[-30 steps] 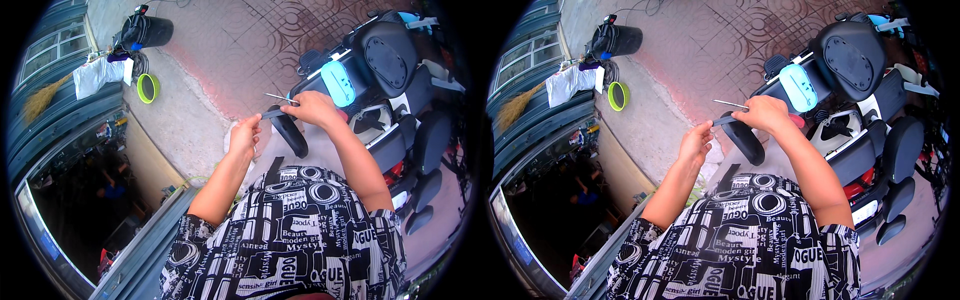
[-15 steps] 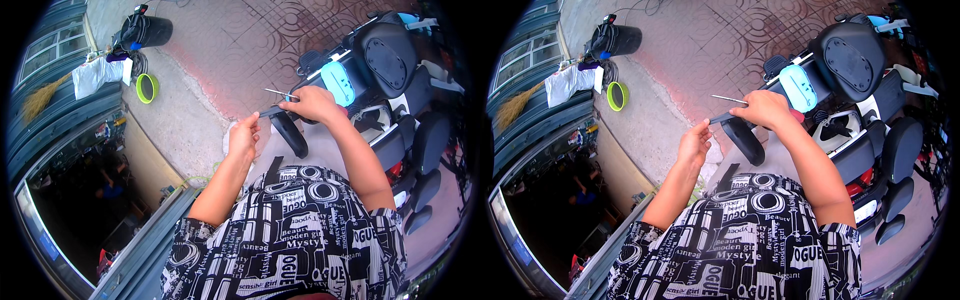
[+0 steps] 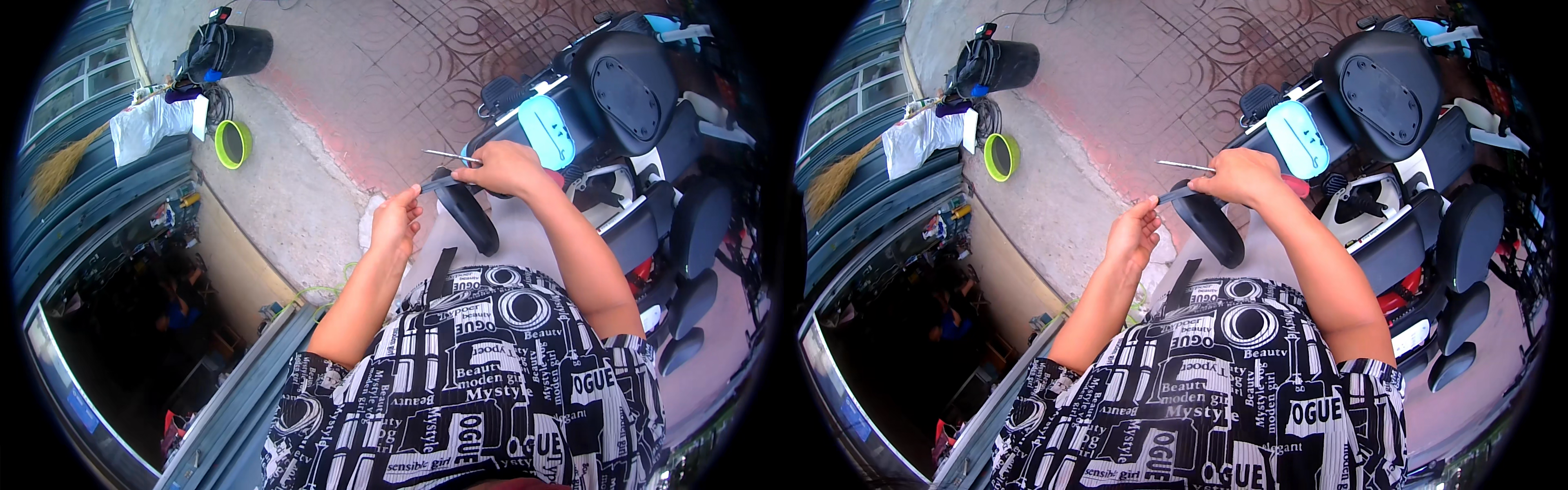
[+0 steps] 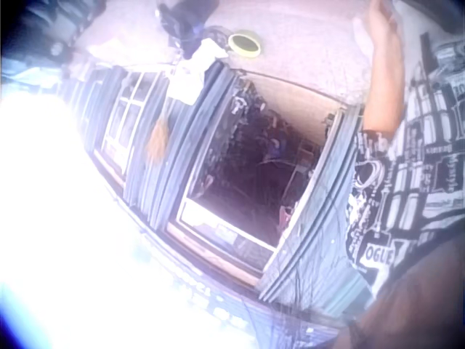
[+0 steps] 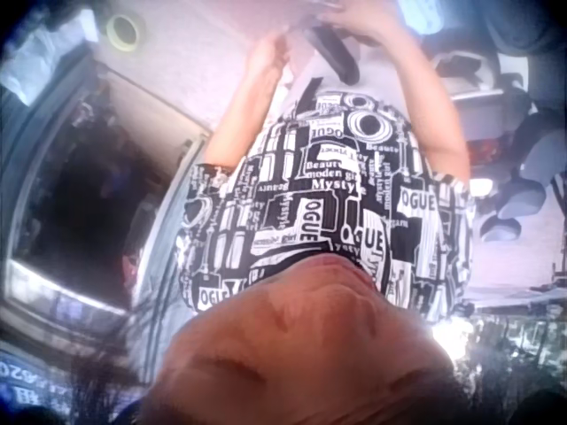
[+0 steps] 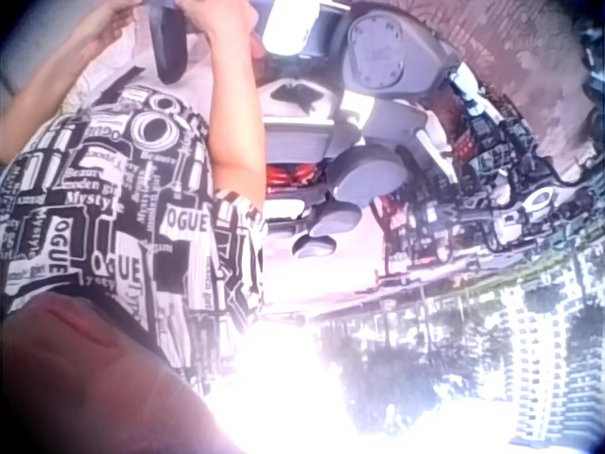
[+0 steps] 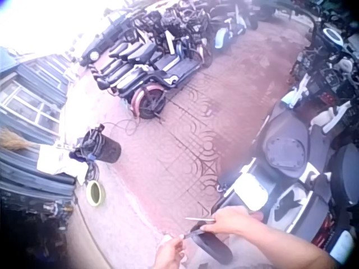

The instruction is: The person uses a screwdriver to remove a black plastic cover from the back of a light blue electric scooter. They then use a roll of black tape to wrap the exposed metal stem of the cover. The person repeatedly removes and reattaches the cover, adjusting the tape and the cover's position on the scooter.

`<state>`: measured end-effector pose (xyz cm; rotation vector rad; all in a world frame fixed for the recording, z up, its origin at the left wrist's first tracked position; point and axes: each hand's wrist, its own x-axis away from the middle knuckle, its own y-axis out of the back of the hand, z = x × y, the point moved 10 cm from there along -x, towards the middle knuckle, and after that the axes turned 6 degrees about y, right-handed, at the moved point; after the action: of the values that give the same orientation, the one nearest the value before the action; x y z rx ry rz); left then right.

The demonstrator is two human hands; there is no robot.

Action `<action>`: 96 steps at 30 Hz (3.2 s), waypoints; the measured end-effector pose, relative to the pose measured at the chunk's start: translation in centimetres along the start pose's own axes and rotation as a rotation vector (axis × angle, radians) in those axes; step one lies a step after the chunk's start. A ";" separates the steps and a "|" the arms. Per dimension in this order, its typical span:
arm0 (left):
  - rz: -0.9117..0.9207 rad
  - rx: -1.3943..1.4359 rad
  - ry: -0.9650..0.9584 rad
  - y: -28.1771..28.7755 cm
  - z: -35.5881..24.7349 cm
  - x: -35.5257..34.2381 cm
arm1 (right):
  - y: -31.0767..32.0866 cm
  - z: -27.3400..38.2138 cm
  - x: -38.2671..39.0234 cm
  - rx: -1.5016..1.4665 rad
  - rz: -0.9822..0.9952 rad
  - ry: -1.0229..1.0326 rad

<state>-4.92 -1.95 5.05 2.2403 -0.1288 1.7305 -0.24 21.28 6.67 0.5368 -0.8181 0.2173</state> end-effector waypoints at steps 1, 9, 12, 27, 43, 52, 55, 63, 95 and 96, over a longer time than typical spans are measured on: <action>0.009 -0.002 0.010 0.0 0.2 -0.1 | -0.1 -0.1 0.0 -0.006 0.008 0.002; 0.102 0.064 0.178 -1.2 2.9 -1.5 | -1.0 -0.6 0.1 -0.016 0.066 -0.027; 0.194 0.106 0.298 -2.3 4.5 -2.0 | -1.8 -1.2 -0.3 -0.023 0.076 -0.035; -0.029 0.060 -0.409 0.3 0.4 0.0 | -2.3 -1.1 -0.6 -0.050 0.041 0.026; 0.176 -0.078 -0.115 -3.2 -0.6 -0.3 | -4.3 -3.2 -2.0 -0.460 0.095 0.140; 0.212 -0.304 -0.154 -3.9 -2.6 -0.6 | -4.5 -3.7 -2.0 -0.553 0.075 0.175; 0.196 -0.433 -0.186 -4.5 -3.8 -0.9 | -4.3 -3.6 -2.0 -0.508 0.044 0.148; 0.112 -0.753 -0.273 -5.8 -5.2 -0.5 | -3.4 -3.5 -2.0 -0.244 0.060 0.089; 0.038 -1.087 -0.290 -8.0 -5.2 -1.8 | -6.6 -5.3 -3.1 -0.693 0.124 0.188; 0.035 -1.111 -0.287 -7.8 -5.1 -2.2 | -6.7 -5.2 -3.1 -0.706 0.127 0.196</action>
<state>-8.26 6.73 2.65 1.5716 -0.9308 0.9090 3.55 18.49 -1.03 -0.1986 -0.6813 0.0833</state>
